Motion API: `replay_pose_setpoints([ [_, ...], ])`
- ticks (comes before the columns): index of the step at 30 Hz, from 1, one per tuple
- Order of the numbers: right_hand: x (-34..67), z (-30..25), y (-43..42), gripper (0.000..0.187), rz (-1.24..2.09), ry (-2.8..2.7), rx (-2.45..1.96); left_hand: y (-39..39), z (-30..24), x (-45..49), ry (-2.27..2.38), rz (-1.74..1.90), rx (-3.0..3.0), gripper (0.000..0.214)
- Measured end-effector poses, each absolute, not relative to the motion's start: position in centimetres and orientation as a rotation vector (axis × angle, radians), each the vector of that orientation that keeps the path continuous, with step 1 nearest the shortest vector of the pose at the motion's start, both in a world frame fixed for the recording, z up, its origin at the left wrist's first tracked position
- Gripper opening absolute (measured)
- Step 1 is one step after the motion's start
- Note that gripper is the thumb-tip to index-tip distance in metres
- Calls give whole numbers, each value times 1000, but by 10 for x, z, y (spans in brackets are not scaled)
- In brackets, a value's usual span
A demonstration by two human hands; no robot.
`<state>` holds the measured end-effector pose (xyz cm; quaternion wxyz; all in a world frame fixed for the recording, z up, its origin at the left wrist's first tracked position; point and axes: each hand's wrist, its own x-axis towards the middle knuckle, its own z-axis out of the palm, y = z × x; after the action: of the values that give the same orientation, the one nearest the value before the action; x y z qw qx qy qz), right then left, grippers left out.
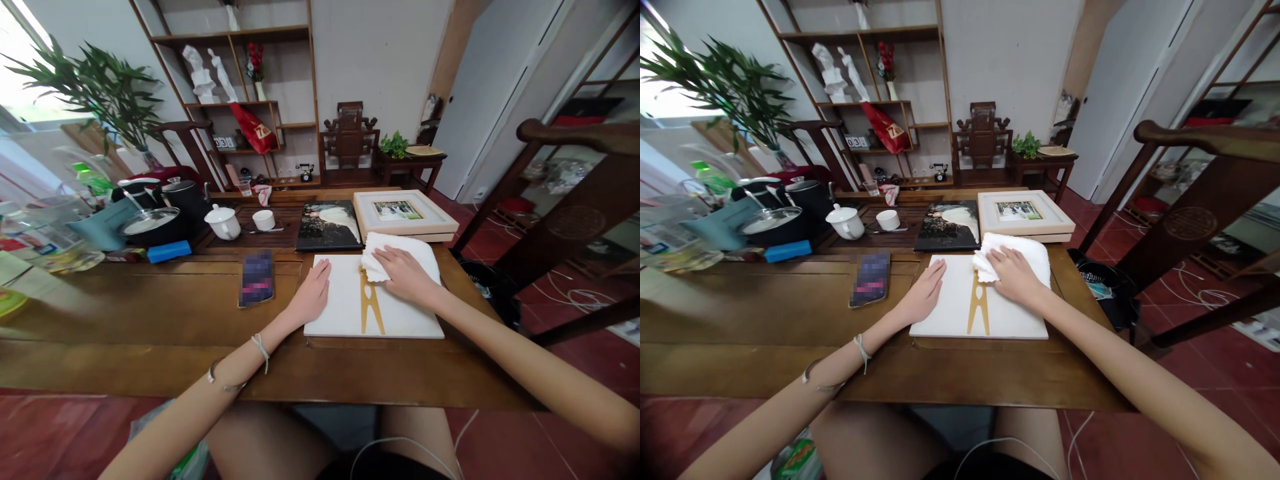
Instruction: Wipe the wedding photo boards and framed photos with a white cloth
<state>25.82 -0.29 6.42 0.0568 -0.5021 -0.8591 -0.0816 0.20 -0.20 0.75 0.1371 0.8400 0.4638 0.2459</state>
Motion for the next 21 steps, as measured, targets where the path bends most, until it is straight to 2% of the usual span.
replay_pose_setpoints([
  [5, 257, 68, -20, 65, -202, -2625, -1504, -3, 8, 3, 1355, 719, 2419, 48],
  [15, 257, 72, -126, 73, -266, -2735, -1296, -1, 3, 2, 1363, 739, 2412, 48],
  [21, 260, 69, -115, 72, -218, -2702, -1341, -1, 3, 2, 1367, 730, 2417, 48],
])
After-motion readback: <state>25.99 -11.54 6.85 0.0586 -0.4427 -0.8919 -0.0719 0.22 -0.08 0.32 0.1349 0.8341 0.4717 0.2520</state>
